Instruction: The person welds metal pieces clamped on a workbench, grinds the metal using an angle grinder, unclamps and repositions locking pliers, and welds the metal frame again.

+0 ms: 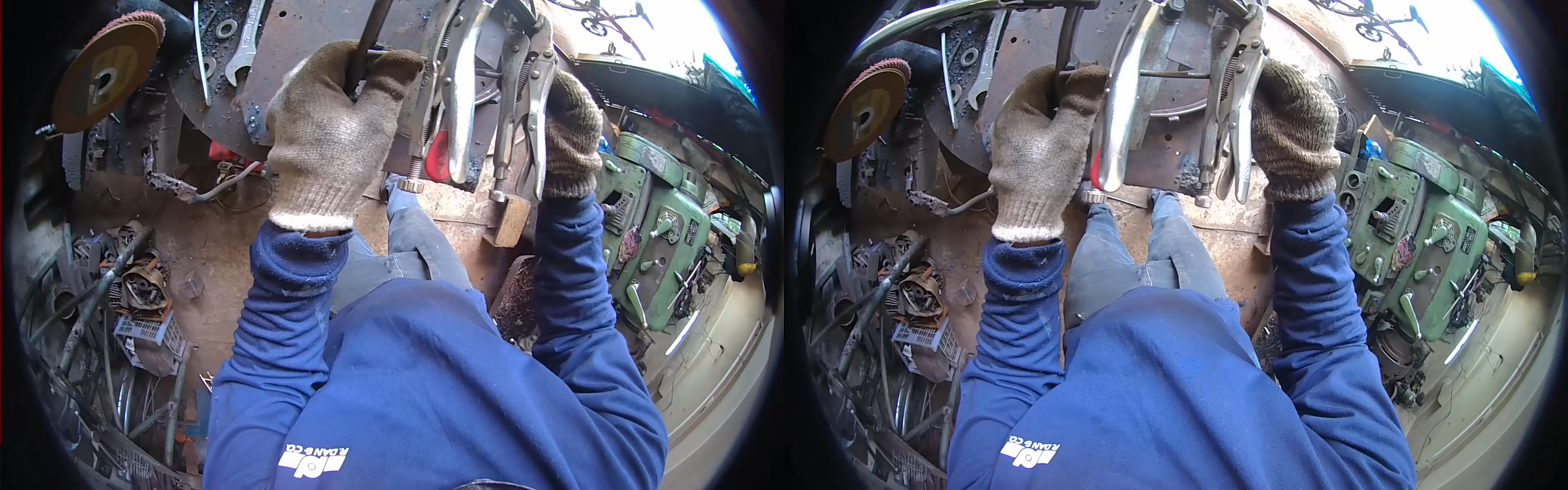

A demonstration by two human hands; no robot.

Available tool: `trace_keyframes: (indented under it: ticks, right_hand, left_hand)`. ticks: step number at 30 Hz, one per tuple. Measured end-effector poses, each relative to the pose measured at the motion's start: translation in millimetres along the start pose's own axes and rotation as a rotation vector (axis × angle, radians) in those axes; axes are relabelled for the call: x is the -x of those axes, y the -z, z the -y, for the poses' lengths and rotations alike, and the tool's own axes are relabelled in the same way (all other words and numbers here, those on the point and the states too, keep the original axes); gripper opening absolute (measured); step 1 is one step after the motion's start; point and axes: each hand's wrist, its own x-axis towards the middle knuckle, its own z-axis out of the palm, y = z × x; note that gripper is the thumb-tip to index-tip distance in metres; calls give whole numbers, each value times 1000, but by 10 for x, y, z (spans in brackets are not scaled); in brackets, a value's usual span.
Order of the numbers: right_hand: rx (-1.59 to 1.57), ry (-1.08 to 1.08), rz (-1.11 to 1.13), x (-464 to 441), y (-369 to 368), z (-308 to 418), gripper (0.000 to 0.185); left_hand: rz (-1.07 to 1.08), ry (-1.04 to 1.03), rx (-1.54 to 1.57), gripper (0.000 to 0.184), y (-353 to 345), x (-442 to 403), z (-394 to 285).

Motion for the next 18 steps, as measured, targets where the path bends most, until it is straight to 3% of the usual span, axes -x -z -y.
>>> trace_keyframes:
  ticks: [7, 18]
  right_hand:
    - [64, -48, 40, -63, 27, 81, 19]
    - [-78, -128, 63, -58, 31, 133, 23]
  left_hand:
    - [49, 132, -55, 47, 27, -16, -143]
    - [75, 121, -67, 47, 40, -36, -124]
